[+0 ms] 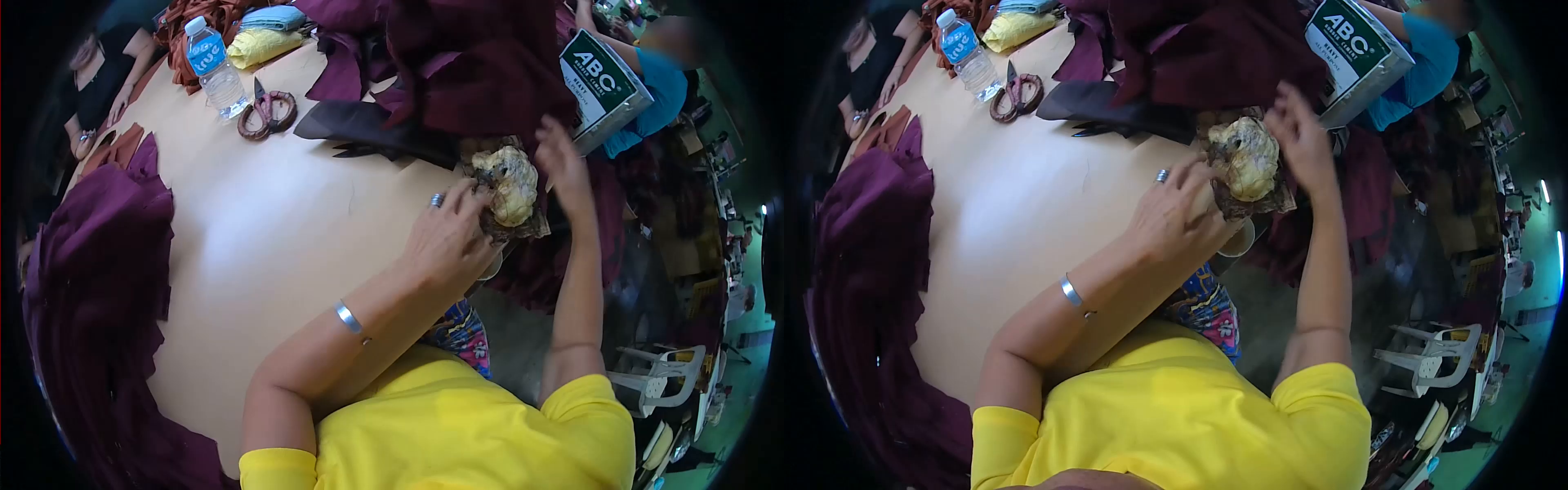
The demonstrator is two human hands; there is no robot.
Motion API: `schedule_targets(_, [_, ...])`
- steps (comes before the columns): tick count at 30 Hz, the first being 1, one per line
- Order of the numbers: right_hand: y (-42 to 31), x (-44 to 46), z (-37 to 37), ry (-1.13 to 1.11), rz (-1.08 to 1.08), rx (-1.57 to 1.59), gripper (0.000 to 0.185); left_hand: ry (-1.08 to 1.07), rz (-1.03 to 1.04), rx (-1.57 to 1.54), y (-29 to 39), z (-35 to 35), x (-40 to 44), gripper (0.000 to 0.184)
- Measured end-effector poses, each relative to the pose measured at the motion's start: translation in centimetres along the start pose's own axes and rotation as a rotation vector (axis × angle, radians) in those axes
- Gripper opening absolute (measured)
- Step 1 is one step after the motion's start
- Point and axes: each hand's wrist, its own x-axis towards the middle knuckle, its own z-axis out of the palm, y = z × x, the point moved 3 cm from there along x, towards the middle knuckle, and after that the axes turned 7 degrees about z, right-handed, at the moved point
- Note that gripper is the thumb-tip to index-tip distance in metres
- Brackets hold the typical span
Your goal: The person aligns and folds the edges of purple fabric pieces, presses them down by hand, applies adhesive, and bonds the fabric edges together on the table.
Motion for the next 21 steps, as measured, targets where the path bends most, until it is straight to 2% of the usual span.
schedule_targets(2, [0.9, -3.3, 2.3, -0.055, -0.117, -0.159, 0.076, -0.031, -0.086, -0.045, -2.7, 0.7, 0.0, 0.048])
schedule_targets(3, [1.1, -4.1, 3.4, 0.035, -0.223, -0.33, 0.075, -0.009, -0.074, -0.033, -2.7, 0.5, 0.0, 0.049])
schedule_targets(5, [-0.1, -4.4, 4.6, 0.034, -0.189, -0.262, 0.075, 0.034, -0.054, -0.011, -2.5, 0.2, -0.3, 0.052])
schedule_targets(8, [-1.1, -3.2, 7.3, -0.046, -0.285, -0.141, 0.073, 0.094, -0.026, 0.081, -2.0, -0.7, -0.8, 0.059])
schedule_targets(11, [-1.7, -1.9, 9.0, -0.304, -0.073, 0.346, 0.066, 0.278, -0.027, 0.131, -2.4, -1.8, -1.5, 0.064])
schedule_targets(12, [-2.8, -1.0, 8.1, -0.21, -0.15, 0.187, 0.065, 0.303, -0.023, 0.297, -2.5, -2.3, -1.5, 0.069])
schedule_targets(13, [-4.1, 0.2, 6.6, -0.118, -0.223, 0.028, 0.064, 0.278, -0.016, 0.318, -2.6, -2.6, -1.3, 0.069])
schedule_targets(15, [-4.2, 3.4, 4.2, 0.45, -0.476, -0.315, 0.074, 0.233, -0.002, 0.353, -2.7, -2.8, -0.6, 0.07])
schedule_targets(16, [-3.2, 5.3, 3.9, 0.53, -0.367, -0.382, 0.081, 0.2, -0.002, 0.346, -2.7, -2.4, -0.5, 0.068])
schedule_targets(17, [-1.4, 7.7, 4.3, 0.487, -0.301, -0.408, 0.076, 0.211, 0.003, 0.327, -2.9, -2.2, -0.4, 0.067])
schedule_targets(19, [-1.1, 10.1, 5.7, 0.376, -0.168, -0.886, 0.062, 0.223, 0.021, 0.287, -3.3, -1.8, -0.5, 0.065])
schedule_targets(21, [-3.6, 12.3, 5.0, 0.114, -0.032, -0.816, 0.05, 0.231, 0.025, 0.286, -3.6, -1.8, -0.5, 0.065])
